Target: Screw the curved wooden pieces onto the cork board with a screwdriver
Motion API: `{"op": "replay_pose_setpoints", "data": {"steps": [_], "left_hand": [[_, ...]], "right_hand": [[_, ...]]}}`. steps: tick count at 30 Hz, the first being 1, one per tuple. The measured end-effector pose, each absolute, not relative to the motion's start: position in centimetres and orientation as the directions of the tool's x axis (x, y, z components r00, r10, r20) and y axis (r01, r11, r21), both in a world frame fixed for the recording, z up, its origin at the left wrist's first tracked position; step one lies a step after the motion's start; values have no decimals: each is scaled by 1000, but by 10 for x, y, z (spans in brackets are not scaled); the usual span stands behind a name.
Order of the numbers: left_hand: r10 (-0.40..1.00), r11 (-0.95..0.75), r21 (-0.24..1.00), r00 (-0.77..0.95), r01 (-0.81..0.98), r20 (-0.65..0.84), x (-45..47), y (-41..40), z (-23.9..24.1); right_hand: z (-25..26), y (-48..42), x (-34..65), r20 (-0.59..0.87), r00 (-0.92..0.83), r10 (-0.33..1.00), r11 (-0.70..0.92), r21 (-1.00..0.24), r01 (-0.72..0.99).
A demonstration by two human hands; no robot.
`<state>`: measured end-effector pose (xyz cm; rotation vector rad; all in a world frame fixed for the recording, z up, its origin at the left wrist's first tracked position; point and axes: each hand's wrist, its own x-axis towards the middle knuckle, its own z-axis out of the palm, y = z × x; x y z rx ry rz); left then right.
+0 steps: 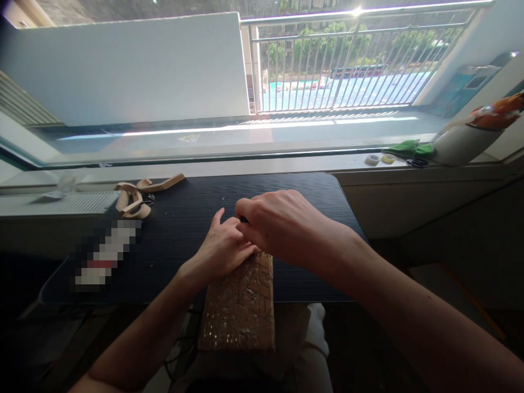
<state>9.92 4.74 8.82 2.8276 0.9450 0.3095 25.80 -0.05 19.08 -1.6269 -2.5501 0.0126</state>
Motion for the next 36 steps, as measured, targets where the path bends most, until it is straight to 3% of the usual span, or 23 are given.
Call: {"op": "replay_pose_setpoints", "data": {"steps": [7, 15, 20, 29, 36], "left_hand": [[573, -814, 176, 814, 553, 92, 97, 48, 94], [587, -806, 170, 802, 567, 108, 99, 48, 91], [589, -805, 173, 799, 567, 119, 99, 49, 89], [572, -817, 174, 812, 550, 117, 99, 49, 91], [576, -814, 164, 811, 557, 104, 99, 48, 94]], "right_hand": [[190, -2, 258, 92, -492, 866, 501, -168, 849], [193, 1, 254, 68, -450, 891, 455, -115, 883], [192, 0, 257, 81, -508, 858, 514, -168, 841], [188, 0, 261, 68, -430, 900, 435, -139, 890], [187, -2, 262, 62, -438, 897, 442, -184, 878]]}}
